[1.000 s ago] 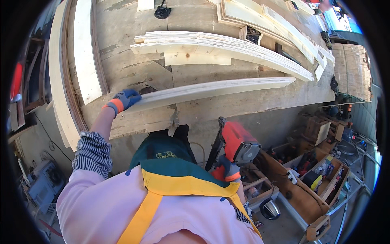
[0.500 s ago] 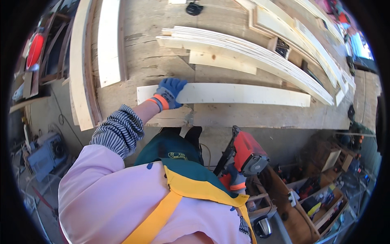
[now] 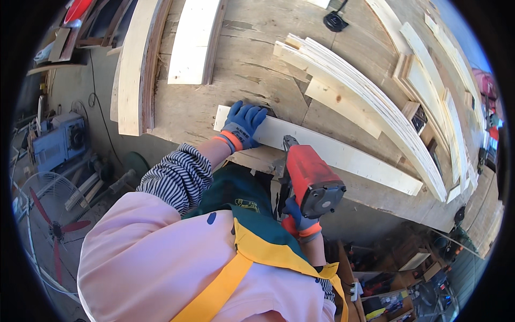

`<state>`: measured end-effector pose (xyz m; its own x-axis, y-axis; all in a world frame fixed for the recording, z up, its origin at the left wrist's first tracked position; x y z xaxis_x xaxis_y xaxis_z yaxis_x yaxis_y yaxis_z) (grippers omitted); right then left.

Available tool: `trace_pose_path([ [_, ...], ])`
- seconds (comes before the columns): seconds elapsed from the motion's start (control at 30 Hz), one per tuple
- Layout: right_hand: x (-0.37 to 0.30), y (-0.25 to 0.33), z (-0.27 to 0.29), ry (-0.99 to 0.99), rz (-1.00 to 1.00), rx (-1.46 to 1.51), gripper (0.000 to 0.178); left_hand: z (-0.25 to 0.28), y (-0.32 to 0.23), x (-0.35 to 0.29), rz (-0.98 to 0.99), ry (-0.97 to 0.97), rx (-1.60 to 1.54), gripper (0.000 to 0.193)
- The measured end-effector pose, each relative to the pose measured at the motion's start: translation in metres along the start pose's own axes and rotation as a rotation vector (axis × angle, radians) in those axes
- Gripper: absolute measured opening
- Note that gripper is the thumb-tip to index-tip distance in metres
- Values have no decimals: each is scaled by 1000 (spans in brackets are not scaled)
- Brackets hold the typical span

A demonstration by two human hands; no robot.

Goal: The person measures and cuts wooden planks using a tape measure and a nail gun. They align the planks on a workbench, secure them with nails, and stack the finished pieces.

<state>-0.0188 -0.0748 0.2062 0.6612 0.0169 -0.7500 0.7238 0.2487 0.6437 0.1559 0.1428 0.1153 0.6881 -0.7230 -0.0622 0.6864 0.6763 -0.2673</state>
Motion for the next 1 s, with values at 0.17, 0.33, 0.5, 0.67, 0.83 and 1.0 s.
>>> trace_pose_path([
  [0.17, 22, -1, -7, 42, -38, -114, 17, -5, 1, 1, -18, 2, -5, 89],
  [0.33, 20, -2, -1, 19, -44, -224, 18, -5, 3, 4, -23, 97, -54, 86],
  [0.5, 24, -11, -1, -34, 28, -362, 20, -4, 7, 8, -18, 164, -118, 86],
  [0.67, 11, -36, 2, -63, 474, -1034, 36, 0, 20, 1, -57, 92, -100, 81],
  [0.83, 13, -32, 2, -26, 319, -766, 35, -2, 24, 4, -63, 175, -172, 75],
  [1.0, 27, -10, -3, -16, 155, -493, 35, 3, 25, 10, -36, 315, -155, 78],
])
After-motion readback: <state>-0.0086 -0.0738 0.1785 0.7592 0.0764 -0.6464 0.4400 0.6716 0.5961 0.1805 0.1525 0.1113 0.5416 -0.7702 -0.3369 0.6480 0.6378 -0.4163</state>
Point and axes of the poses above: each hand's wrist, its own x-axis towards the middle knuckle, its own z-axis out of the back of the hand, y = z × x, the point moved 5 cm from there along x, towards the middle knuckle, and after that the axes turned 12 degrees about -z, right-handed, at the moved point
